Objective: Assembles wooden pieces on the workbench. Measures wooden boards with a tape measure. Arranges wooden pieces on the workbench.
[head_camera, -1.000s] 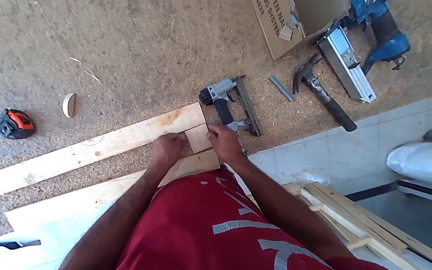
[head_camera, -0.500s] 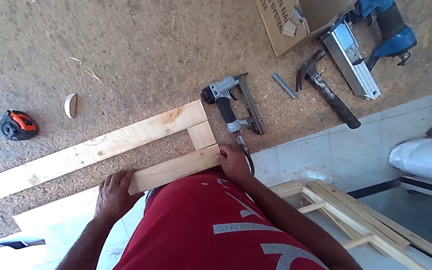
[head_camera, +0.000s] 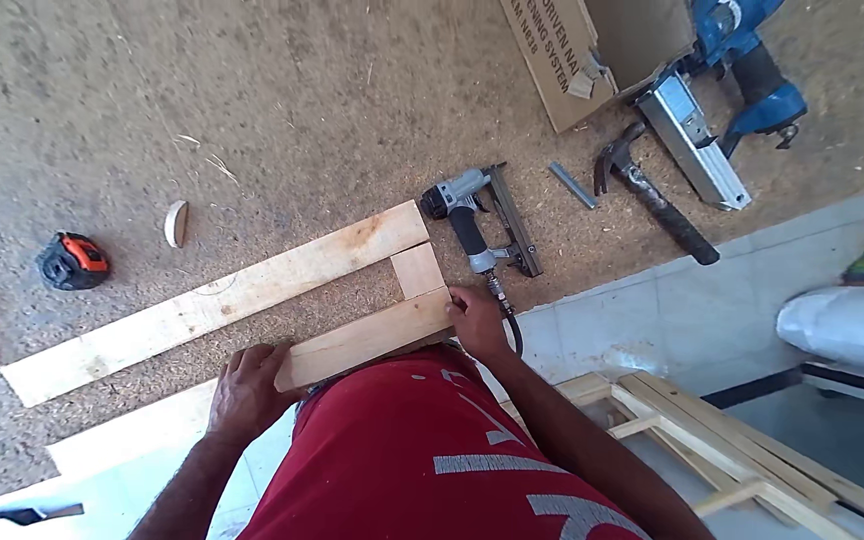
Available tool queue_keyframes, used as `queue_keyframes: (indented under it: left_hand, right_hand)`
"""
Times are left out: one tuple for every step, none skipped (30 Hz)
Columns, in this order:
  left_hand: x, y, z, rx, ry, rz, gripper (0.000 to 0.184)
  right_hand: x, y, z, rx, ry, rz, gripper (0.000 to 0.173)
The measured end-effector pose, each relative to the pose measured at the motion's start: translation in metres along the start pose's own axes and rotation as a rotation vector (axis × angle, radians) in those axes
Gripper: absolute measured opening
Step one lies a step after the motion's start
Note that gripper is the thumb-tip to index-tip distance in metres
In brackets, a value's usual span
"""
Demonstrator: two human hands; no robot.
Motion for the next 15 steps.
queue_keyframes:
  left_hand:
    - [-0.008, -0.004, 0.004, -0.013, 0.022, -0.016, 0.094]
    - [-0.021, -0.010, 0.010, -0.042, 0.042, -0.029, 0.092]
    - [-0.038, -0.019, 0.018, -0.092, 0.059, -0.034, 0.086]
    - [-0.054, -0.028, 0.030, -0.156, 0.060, -0.035, 0.081]
    - [-0.066, -0.038, 0.045, -0.209, 0.053, -0.031, 0.081]
    - [-0.072, -0.048, 0.063, -0.234, 0.028, -0.024, 0.085]
    - [-0.075, -0.057, 0.081, -0.231, 0.000, -0.009, 0.089]
    - [-0.076, -0.065, 0.097, -0.204, -0.035, 0.013, 0.093]
    - [-0.076, -0.072, 0.109, -0.162, -0.053, 0.031, 0.095]
    - [-0.076, -0.077, 0.117, -0.115, -0.070, 0.034, 0.094]
    - [-0.076, -0.081, 0.122, -0.080, -0.084, 0.034, 0.092]
    - [-0.077, -0.084, 0.126, -0.069, -0.096, 0.037, 0.092]
    - [-0.077, -0.087, 0.128, -0.074, -0.105, 0.039, 0.092]
    - [-0.078, -0.088, 0.129, -0.083, -0.106, 0.038, 0.092]
    - [-0.078, -0.089, 0.129, -0.092, -0.108, 0.039, 0.092]
  right_hand:
    - [0.001, 0.001, 0.000, 0.000, 0.009, -0.006, 0.029]
    - [0.001, 0.002, 0.000, -0.003, 0.021, -0.013, 0.030]
    - [0.002, 0.002, 0.001, -0.006, 0.033, -0.018, 0.030]
    - [0.003, 0.003, 0.002, -0.003, 0.047, -0.020, 0.031]
    - [0.004, 0.003, 0.003, 0.008, 0.060, -0.021, 0.031]
    - [0.005, 0.003, 0.004, 0.019, 0.070, -0.021, 0.031]
    - [0.005, 0.003, 0.005, 0.033, 0.072, -0.021, 0.031]
    - [0.006, 0.003, 0.005, 0.045, 0.075, -0.019, 0.032]
    - [0.006, 0.003, 0.006, 0.056, 0.074, -0.018, 0.032]
    - [0.005, 0.003, 0.006, 0.066, 0.066, -0.015, 0.031]
    - [0.005, 0.003, 0.005, 0.074, 0.057, -0.013, 0.032]
    - [0.005, 0.003, 0.005, 0.078, 0.047, -0.014, 0.031]
    - [0.006, 0.003, 0.004, 0.077, 0.035, -0.019, 0.031]
    - [0.007, 0.003, 0.003, 0.074, 0.024, -0.027, 0.031]
    - [0.008, 0.004, 0.002, 0.069, 0.009, -0.039, 0.030]
Point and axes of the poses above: each hand's wrist, its own y-axis away from the middle knuckle, its own x-axis out of the palm, z = x × y, the point moved 1 cm from there along -y, towards the middle knuckle, and after that the axes turned 4 degrees about -x, right-handed, at the moved point
